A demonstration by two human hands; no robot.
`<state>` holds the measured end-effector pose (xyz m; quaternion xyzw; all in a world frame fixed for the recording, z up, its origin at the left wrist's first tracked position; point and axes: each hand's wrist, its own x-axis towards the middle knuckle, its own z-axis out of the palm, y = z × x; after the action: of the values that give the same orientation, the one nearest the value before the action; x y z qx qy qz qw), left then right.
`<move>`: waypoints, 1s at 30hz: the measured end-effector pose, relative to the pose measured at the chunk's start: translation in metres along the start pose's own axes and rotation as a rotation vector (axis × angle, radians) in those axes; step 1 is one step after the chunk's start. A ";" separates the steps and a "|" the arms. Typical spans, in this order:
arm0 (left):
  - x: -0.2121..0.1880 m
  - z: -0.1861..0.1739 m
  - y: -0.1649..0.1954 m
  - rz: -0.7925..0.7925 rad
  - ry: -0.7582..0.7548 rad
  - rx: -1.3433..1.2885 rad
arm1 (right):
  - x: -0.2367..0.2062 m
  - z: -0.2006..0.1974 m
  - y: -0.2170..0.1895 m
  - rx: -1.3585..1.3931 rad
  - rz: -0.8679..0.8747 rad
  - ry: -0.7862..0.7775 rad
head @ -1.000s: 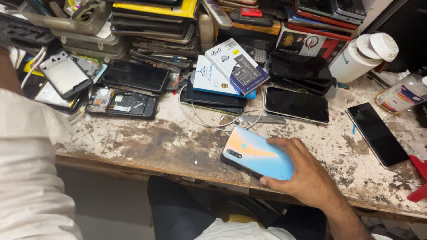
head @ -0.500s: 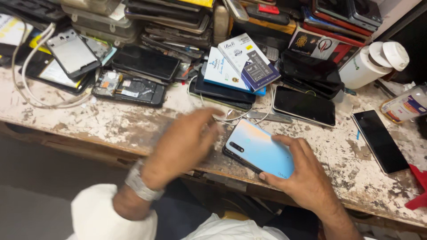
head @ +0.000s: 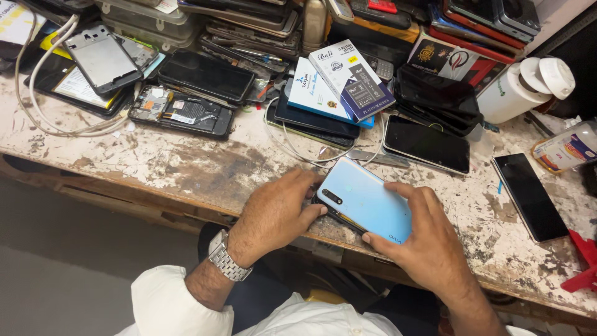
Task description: The person disassembles a light blue smartphone, removes the old battery, and installs a new one. They use a screwdriver and a prying tool to open the device, disconnect the battery connector, and secure the new battery before reattaching the internal bracket.
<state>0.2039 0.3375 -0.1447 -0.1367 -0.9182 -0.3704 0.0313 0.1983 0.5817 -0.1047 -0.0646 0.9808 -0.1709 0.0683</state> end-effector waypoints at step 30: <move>-0.015 0.071 0.047 -0.516 0.032 -1.399 | -0.006 0.005 0.039 0.562 -0.108 0.059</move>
<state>0.2340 0.4156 -0.1669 0.1006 -0.4704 -0.8659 -0.1375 0.2009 0.6176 -0.1219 -0.0901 0.8916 -0.4414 0.0458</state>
